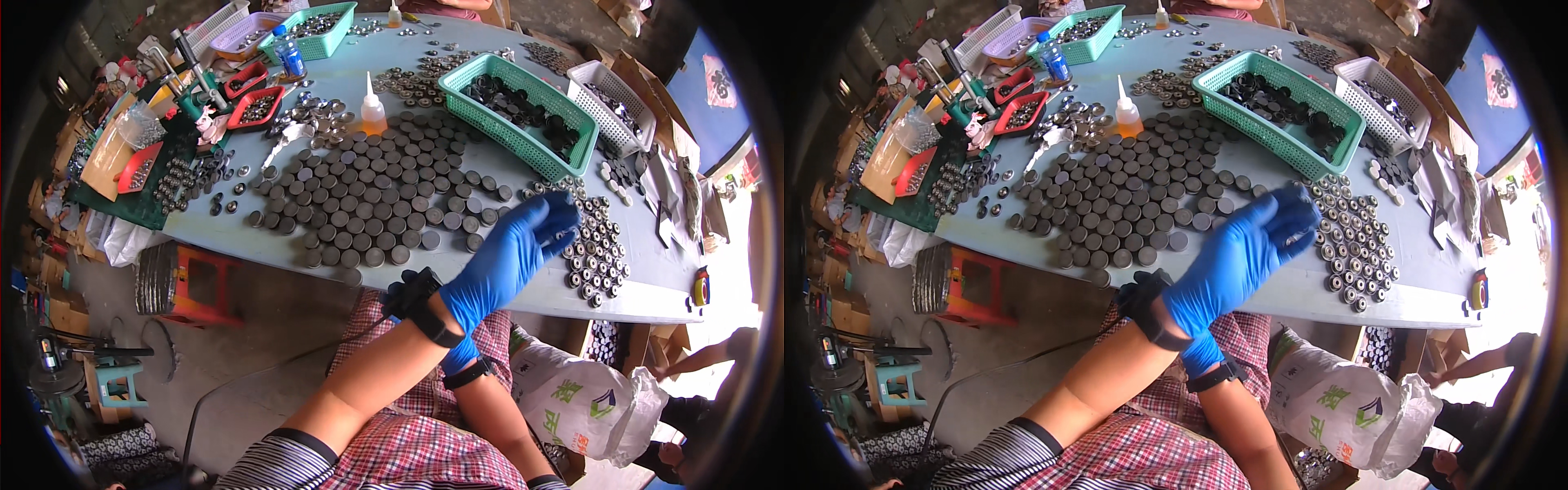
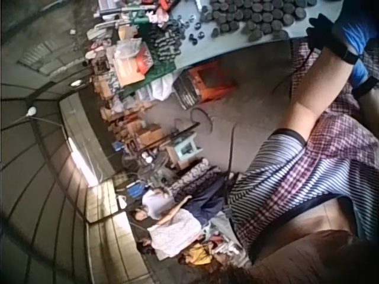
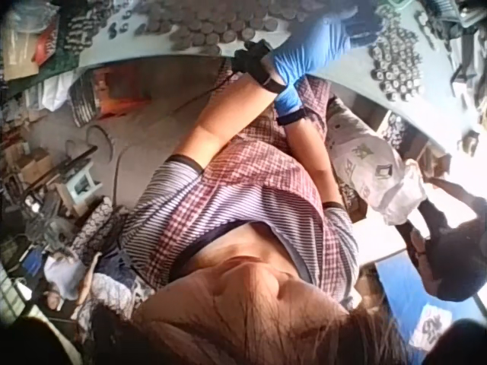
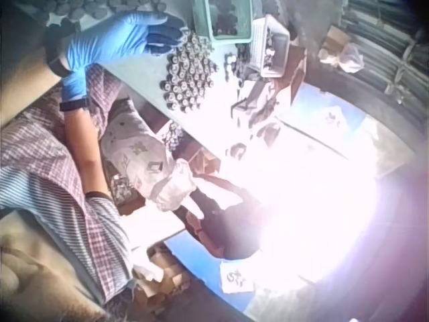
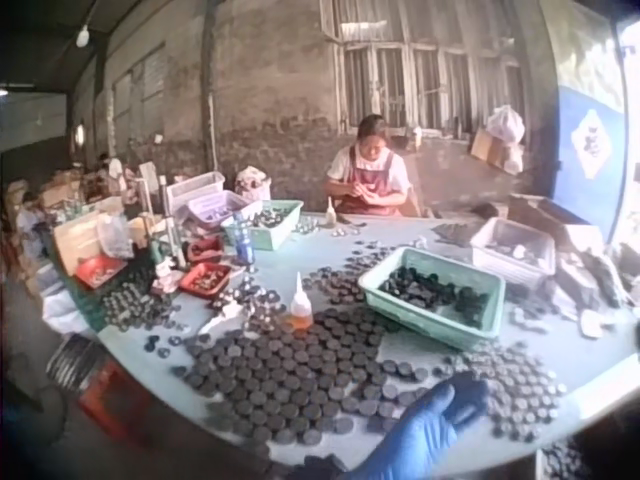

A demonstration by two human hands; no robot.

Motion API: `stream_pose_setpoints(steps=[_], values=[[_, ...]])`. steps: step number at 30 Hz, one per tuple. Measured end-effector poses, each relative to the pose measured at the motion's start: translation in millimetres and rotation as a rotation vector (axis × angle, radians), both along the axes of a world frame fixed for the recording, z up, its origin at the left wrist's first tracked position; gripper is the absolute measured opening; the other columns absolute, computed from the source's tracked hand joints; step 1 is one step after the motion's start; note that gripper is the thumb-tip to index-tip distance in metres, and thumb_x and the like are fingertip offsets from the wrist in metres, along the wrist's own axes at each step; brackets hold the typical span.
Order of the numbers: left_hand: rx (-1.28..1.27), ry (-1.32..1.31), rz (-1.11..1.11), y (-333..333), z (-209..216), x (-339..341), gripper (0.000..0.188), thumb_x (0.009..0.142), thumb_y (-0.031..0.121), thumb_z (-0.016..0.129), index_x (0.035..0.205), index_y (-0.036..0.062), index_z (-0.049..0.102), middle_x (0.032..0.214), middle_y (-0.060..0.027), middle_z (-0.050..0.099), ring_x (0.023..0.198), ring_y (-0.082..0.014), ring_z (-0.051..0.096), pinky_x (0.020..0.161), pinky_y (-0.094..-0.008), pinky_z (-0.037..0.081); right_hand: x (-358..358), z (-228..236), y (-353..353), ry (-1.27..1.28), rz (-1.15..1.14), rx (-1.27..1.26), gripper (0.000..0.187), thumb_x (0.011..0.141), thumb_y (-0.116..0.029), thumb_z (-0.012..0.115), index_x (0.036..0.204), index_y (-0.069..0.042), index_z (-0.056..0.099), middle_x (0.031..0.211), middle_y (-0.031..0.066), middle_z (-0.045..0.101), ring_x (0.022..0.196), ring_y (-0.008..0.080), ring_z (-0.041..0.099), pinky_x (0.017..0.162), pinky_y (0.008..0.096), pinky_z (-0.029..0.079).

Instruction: Assembling small black discs into metal ring housings at a workshop table.

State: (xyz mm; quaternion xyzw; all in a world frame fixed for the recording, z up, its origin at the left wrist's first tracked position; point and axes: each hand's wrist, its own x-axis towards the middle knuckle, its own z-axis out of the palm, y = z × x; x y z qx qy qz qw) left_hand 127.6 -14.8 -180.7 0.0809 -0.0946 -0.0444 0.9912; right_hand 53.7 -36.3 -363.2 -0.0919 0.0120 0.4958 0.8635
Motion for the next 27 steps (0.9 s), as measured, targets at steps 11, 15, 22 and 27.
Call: stream_pose_setpoints(steps=[11, 15, 22, 27], values=[[0.139, -0.080, -0.222, -25.5, -0.2, -41.1, 0.043, 0.103, 0.028, 0.048, 0.134, -0.0029, 0.052, 0.119, -0.0109, 0.064, 0.116, -0.0212, 0.060, 0.110, -0.0405, 0.042, -14.0, 6.3, -11.4, -0.201, 0.043, -0.494, 0.031, 0.100, -0.028, 0.053, 0.114, -0.001, 0.059, 0.097, 0.0088, 0.063, 0.086, 0.0194, 0.060, 0.080, 0.0331, 0.049], [0.960, -0.248, 0.030, 11.3, -2.7, -50.0, 0.035, 0.102, 0.017, 0.046, 0.128, -0.0030, 0.056, 0.118, -0.0104, 0.064, 0.116, -0.0164, 0.056, 0.105, -0.0339, 0.041, -4.0, 48.1, -33.8, -0.579, 0.088, -0.706, 0.028, 0.101, -0.026, 0.052, 0.107, -0.001, 0.063, 0.088, 0.0055, 0.063, 0.076, 0.0139, 0.059, 0.072, 0.0277, 0.049], [1.826, -0.220, 0.521, 50.4, -105.8, -62.1, 0.022, 0.091, 0.005, 0.056, 0.111, 0.0050, 0.066, 0.107, -0.0134, 0.067, 0.102, -0.0316, 0.063, 0.093, -0.0395, 0.048, 48.9, 81.7, -130.1, -0.736, -0.471, -1.210, 0.020, 0.098, -0.014, 0.058, 0.108, 0.000, 0.068, 0.090, 0.0055, 0.069, 0.070, 0.0106, 0.060, 0.065, 0.0258, 0.050], [1.987, -0.336, 0.596, 32.5, -118.3, -46.4, 0.027, 0.085, 0.005, 0.061, 0.111, 0.0096, 0.067, 0.103, -0.0097, 0.067, 0.097, -0.0305, 0.062, 0.089, -0.0412, 0.047, 114.8, 113.5, -131.4, -1.542, -0.787, -1.632, 0.016, 0.090, -0.001, 0.062, 0.105, -0.006, 0.068, 0.086, 0.0117, 0.067, 0.072, 0.0218, 0.067, 0.065, 0.0311, 0.052]])
